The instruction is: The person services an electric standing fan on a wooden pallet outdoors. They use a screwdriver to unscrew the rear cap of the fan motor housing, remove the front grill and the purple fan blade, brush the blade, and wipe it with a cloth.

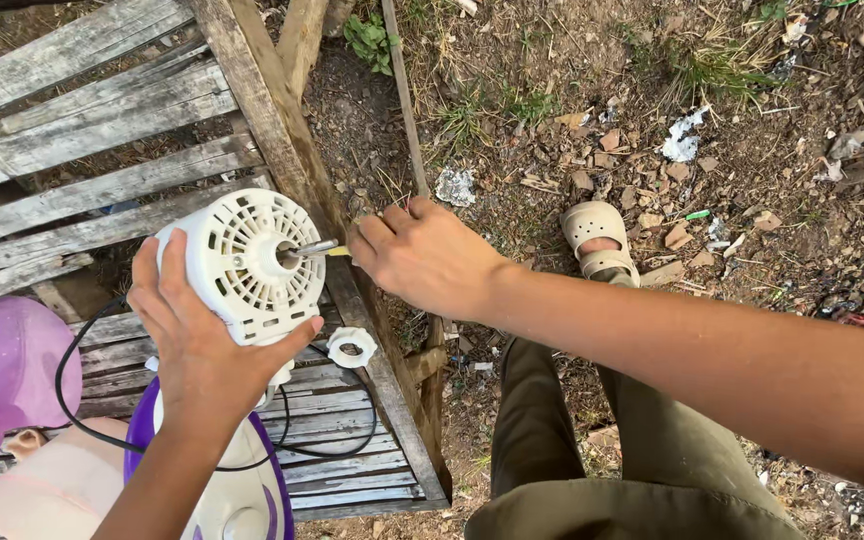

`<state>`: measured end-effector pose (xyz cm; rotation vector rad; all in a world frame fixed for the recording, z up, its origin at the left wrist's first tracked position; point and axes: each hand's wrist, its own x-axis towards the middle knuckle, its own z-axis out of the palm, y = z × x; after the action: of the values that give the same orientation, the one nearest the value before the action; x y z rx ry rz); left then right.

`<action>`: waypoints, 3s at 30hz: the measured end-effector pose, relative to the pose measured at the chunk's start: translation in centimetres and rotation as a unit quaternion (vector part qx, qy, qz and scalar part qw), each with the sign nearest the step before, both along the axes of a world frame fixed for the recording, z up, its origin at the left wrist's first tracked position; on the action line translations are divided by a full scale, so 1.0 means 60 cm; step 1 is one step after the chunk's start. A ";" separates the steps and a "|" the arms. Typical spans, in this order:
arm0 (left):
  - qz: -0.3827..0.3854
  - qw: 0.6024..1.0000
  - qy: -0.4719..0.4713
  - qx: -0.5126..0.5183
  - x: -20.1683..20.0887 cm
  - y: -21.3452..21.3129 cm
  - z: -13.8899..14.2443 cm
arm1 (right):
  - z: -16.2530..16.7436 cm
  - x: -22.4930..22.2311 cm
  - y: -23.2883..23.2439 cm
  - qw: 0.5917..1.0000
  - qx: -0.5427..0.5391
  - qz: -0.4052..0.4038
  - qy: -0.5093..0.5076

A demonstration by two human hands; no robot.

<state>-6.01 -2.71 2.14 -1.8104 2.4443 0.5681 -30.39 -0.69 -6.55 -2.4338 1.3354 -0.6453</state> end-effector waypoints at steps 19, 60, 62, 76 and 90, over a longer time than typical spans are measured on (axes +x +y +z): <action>-0.016 0.999 -0.028 -0.021 0.007 -0.053 -0.014 | -0.078 0.029 -0.091 0.394 0.816 -0.105 -0.411; 0.020 0.999 -0.033 -0.015 -0.014 -0.003 0.049 | 0.054 0.000 -0.009 0.977 0.196 0.069 0.056; 0.009 0.999 -0.029 -0.026 -0.015 -0.003 0.049 | 0.049 0.003 -0.017 0.974 0.216 0.058 0.033; 0.011 0.999 -0.036 -0.015 -0.022 -0.008 0.035 | 0.009 0.009 -0.031 0.612 0.690 -0.109 -0.370; -0.021 0.998 -0.038 -0.038 -0.022 0.007 0.031 | 0.016 0.015 -0.012 0.941 0.335 -0.009 -0.046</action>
<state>-7.31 -2.28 4.02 -1.7691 2.4786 0.3996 -29.49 -1.40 -5.59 -1.8182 1.2725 -0.2371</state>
